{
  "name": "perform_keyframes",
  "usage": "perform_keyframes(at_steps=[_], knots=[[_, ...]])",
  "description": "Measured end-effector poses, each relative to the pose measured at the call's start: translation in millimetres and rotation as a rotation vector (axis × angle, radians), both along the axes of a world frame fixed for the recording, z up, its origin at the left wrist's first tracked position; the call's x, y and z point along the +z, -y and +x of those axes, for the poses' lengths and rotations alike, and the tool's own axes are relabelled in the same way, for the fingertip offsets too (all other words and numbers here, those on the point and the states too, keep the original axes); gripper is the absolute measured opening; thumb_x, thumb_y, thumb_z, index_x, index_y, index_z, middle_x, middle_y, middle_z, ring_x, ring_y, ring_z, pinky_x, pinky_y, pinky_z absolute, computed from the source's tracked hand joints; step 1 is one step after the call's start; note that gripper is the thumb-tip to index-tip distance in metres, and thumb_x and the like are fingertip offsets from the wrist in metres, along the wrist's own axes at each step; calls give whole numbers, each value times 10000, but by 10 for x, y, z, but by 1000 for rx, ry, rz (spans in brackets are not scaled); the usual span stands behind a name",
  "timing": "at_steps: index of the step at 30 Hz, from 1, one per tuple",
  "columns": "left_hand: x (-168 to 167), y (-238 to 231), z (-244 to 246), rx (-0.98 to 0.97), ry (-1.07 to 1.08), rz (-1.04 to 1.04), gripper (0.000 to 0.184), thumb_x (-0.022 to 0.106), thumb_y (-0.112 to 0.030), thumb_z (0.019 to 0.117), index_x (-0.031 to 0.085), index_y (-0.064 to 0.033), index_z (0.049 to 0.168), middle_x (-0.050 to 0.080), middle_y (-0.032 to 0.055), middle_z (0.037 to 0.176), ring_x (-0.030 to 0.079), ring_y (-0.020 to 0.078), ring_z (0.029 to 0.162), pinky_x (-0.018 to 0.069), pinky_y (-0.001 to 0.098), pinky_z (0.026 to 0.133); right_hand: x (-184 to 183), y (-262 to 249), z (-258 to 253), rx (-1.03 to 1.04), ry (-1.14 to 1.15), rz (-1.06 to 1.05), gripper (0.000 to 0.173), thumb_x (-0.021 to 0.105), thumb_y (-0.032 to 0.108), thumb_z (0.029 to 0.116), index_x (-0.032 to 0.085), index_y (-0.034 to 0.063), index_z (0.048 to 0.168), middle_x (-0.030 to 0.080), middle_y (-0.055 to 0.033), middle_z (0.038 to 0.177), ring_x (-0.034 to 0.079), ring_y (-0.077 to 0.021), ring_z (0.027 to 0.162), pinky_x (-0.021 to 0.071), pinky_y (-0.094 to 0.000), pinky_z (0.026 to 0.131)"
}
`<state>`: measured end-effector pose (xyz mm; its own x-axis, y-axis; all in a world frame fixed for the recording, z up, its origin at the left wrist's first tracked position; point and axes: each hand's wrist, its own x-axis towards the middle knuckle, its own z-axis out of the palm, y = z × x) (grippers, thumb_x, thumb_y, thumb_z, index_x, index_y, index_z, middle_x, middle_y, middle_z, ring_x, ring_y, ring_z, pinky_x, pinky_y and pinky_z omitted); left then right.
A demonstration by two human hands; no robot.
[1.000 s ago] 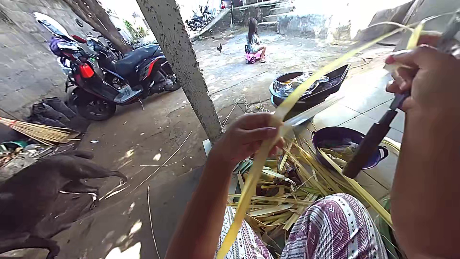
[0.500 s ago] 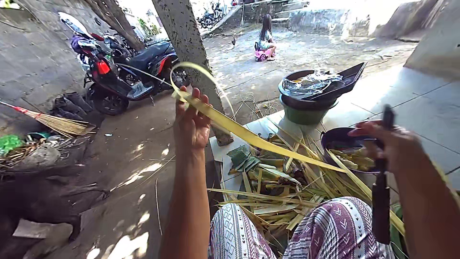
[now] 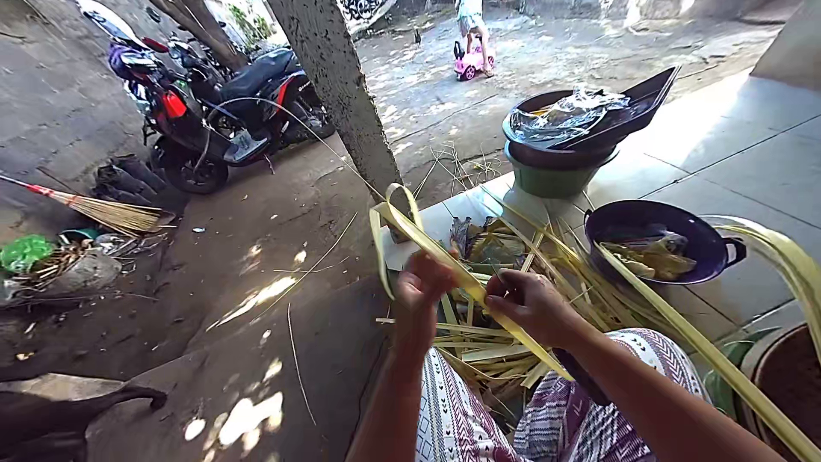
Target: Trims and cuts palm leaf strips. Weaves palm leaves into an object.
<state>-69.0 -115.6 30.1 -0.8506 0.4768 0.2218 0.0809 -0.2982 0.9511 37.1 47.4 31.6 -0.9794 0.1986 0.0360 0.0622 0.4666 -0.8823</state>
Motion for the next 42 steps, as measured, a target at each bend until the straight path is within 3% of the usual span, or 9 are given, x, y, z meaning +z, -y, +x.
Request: perform_keyframes(at_steps=[2,5,9,12,15,19,22,26,42], knots=[[-122,-24,189,15,72,-111,323,638,78,904,572,63,1220,728,62,903,722,121,801,617,296,778,-44,45,21,2,28,19,162,647,227,991,674,75,1038,589,23,826,513,-19,681,439,-218,648],[-271,22,255,90,100,-126,206,628,133,890,621,43,1076,717,32,806,710,95,714,621,269,724,-107,14,174,-27,78,-109,292,618,315,1015,642,70,1172,617,16,871,535,-51,695,466,-267,656],[-410,153,281,190,-12,-155,228,635,129,879,622,12,1075,721,-20,799,708,60,692,622,237,692,-460,55,515,49,128,-840,310,394,392,1066,495,163,1249,512,100,740,376,37,450,358,-118,408],[-502,262,290,224,-130,-176,240,648,104,872,620,5,1089,730,-34,859,718,49,756,626,239,736,-867,224,679,-43,121,-1272,364,478,363,1024,606,122,1264,495,115,663,447,29,477,415,-123,445],[-466,356,328,296,-196,-156,251,656,91,874,622,-32,1090,739,-64,898,727,41,798,634,242,747,-1106,325,769,36,-61,-1489,566,647,355,926,553,74,1408,625,64,823,566,-12,601,495,-155,554],[-386,484,382,445,-360,-157,260,685,48,874,618,-83,1089,727,-121,934,707,0,814,618,208,748,-871,502,742,210,-121,-1207,423,501,399,1034,542,160,1381,712,50,977,562,24,575,484,-146,514],[-403,519,473,447,-407,-170,233,691,33,879,621,-48,1087,724,-112,947,708,2,826,622,208,757,-527,619,583,205,-159,-585,418,352,178,1073,426,49,1464,675,39,947,530,36,567,479,-145,507],[-528,538,599,419,-382,-161,220,694,54,864,622,11,1068,728,-73,979,717,21,870,627,227,805,-350,737,337,163,-128,-58,405,406,70,1054,457,-11,1448,643,-80,887,589,-93,654,531,-233,640],[-811,475,672,463,-546,-93,54,700,-92,938,693,-127,978,724,-86,979,697,23,934,598,220,846,-367,931,239,81,-120,143,245,466,49,1020,551,-33,1235,638,-113,832,625,-178,702,542,-286,689]])
